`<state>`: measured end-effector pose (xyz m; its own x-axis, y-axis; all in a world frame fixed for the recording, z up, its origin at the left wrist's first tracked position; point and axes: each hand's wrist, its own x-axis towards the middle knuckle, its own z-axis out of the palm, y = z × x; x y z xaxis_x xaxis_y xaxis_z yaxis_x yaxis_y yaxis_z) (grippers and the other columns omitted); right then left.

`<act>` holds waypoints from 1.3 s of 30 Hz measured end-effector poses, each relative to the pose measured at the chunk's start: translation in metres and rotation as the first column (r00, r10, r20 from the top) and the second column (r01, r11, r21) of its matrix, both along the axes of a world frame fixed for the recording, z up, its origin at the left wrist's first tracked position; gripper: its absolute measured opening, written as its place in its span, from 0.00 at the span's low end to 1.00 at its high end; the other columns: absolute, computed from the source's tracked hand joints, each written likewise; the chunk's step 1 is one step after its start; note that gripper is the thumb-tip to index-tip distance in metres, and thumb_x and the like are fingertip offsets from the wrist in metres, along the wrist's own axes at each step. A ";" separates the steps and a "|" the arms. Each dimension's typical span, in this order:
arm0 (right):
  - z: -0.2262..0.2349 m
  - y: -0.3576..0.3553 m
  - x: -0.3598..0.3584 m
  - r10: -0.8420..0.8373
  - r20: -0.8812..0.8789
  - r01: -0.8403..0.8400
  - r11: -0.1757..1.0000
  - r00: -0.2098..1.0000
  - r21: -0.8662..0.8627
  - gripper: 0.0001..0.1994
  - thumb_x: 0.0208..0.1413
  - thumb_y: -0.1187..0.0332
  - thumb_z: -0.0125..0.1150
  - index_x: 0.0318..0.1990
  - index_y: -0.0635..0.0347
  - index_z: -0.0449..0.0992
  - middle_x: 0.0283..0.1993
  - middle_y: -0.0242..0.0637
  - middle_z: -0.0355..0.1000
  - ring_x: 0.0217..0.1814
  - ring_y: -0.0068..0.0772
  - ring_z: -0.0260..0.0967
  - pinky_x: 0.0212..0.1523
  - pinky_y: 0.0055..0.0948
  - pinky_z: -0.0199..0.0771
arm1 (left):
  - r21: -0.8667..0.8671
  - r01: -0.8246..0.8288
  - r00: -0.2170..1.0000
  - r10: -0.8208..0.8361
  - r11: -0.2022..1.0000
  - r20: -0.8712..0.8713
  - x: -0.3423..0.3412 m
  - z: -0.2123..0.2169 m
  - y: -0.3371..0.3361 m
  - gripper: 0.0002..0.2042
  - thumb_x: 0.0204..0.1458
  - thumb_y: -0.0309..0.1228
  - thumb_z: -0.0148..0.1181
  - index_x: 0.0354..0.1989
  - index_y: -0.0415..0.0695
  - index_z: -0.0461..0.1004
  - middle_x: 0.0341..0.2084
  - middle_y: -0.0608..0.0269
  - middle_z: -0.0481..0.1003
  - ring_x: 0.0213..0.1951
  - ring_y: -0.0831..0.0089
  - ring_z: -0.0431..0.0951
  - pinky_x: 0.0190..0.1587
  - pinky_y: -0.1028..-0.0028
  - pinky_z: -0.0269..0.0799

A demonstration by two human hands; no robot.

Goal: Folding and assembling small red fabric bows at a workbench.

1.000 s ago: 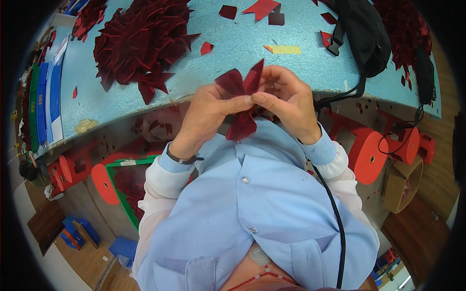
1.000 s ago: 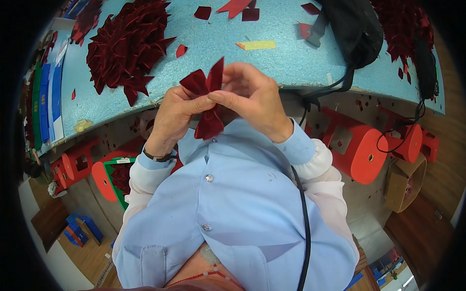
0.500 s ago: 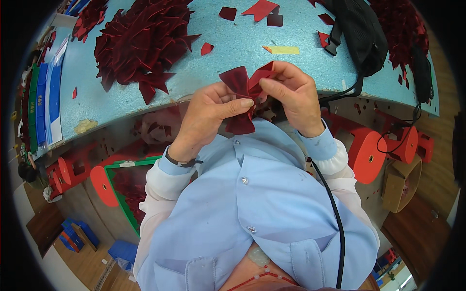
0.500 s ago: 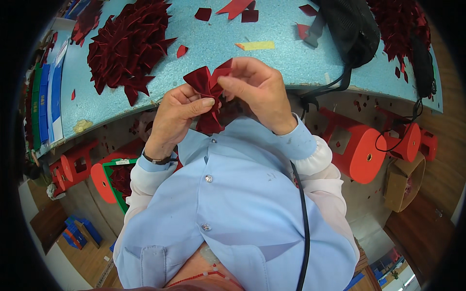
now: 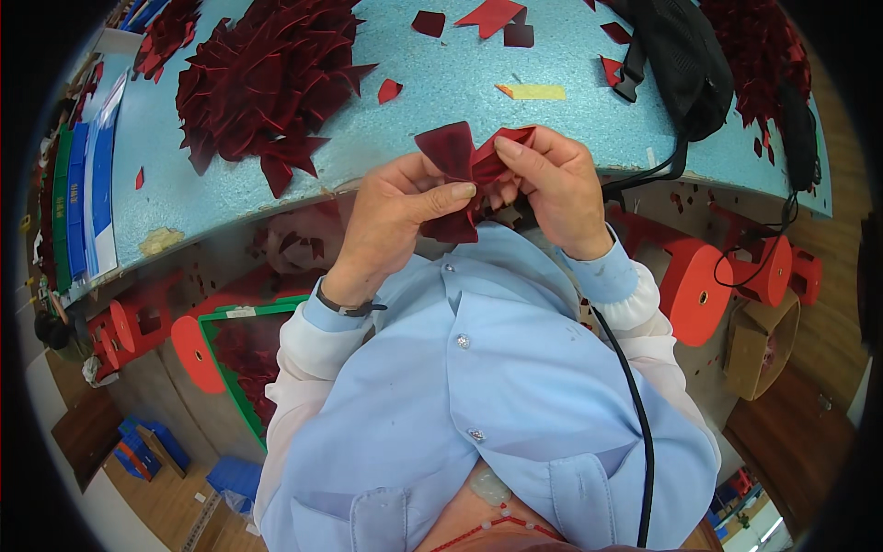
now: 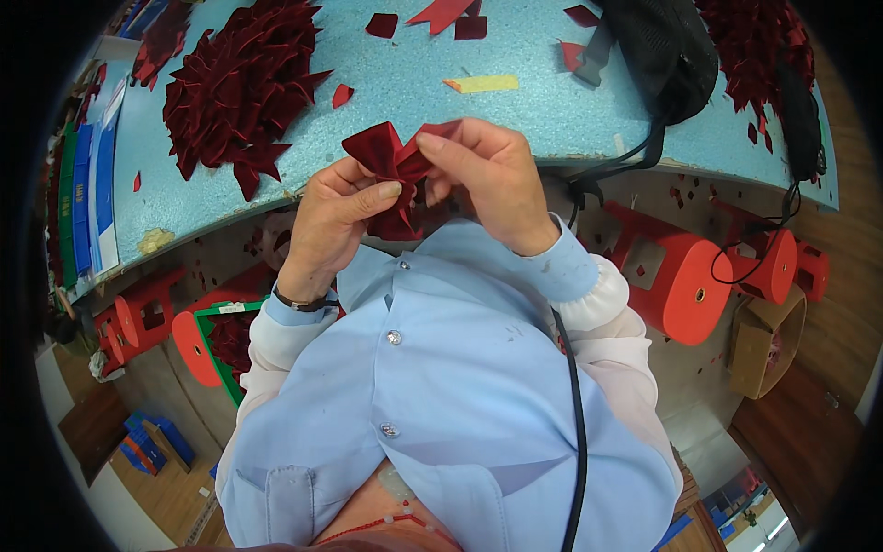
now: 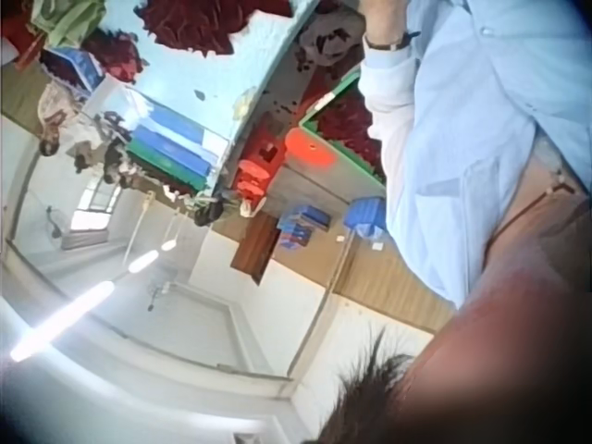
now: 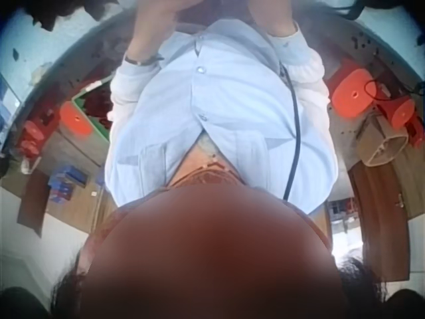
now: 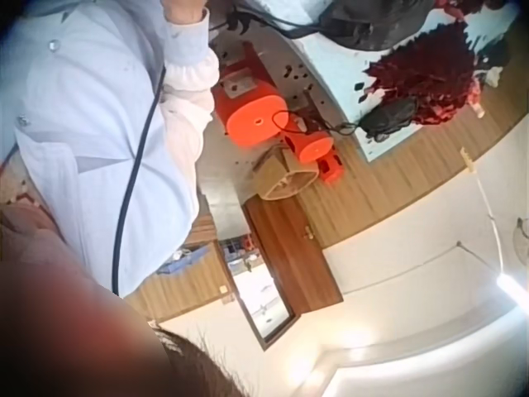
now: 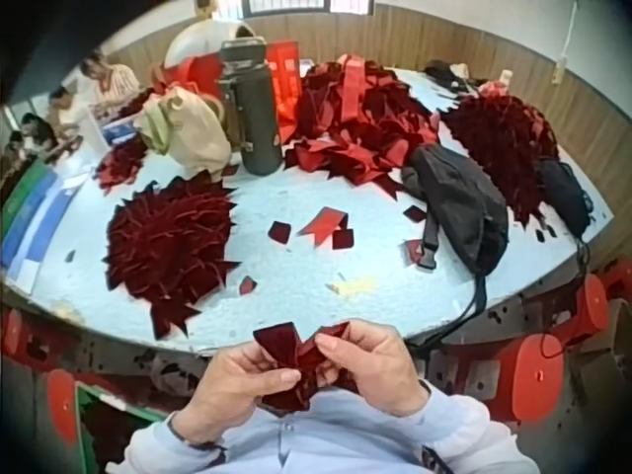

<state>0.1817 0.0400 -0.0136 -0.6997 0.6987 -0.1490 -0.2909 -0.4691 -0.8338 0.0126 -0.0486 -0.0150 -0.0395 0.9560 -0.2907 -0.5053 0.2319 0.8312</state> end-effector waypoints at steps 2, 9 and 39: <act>0.011 -0.003 -0.005 -0.084 0.038 0.075 0.979 0.996 0.188 0.09 0.52 0.76 0.55 0.41 0.69 0.71 0.35 0.39 0.71 0.30 0.23 0.69 0.33 0.22 0.71 | -0.010 -0.001 1.000 0.002 1.000 0.019 0.000 0.000 0.001 0.12 0.46 0.24 0.63 0.40 0.36 0.73 0.34 0.61 0.76 0.35 0.77 0.75 0.42 0.78 0.70; 0.009 0.007 0.001 -0.019 0.119 -0.014 0.964 0.993 0.265 0.10 0.51 0.77 0.57 0.42 0.68 0.72 0.36 0.37 0.71 0.32 0.21 0.70 0.32 0.20 0.71 | -0.032 0.063 0.997 -0.062 0.997 0.044 0.001 0.005 0.000 0.12 0.48 0.25 0.62 0.42 0.37 0.73 0.35 0.62 0.76 0.36 0.78 0.74 0.43 0.78 0.69; -0.006 -0.003 -0.020 -0.204 0.112 0.205 0.979 0.973 0.000 0.09 0.57 0.69 0.54 0.38 0.67 0.72 0.26 0.31 0.71 0.16 0.12 0.55 0.15 0.15 0.52 | -0.057 0.059 0.996 -0.062 0.997 -0.065 -0.005 0.004 0.012 0.09 0.48 0.27 0.62 0.30 0.32 0.73 0.28 0.54 0.77 0.30 0.74 0.77 0.36 0.78 0.72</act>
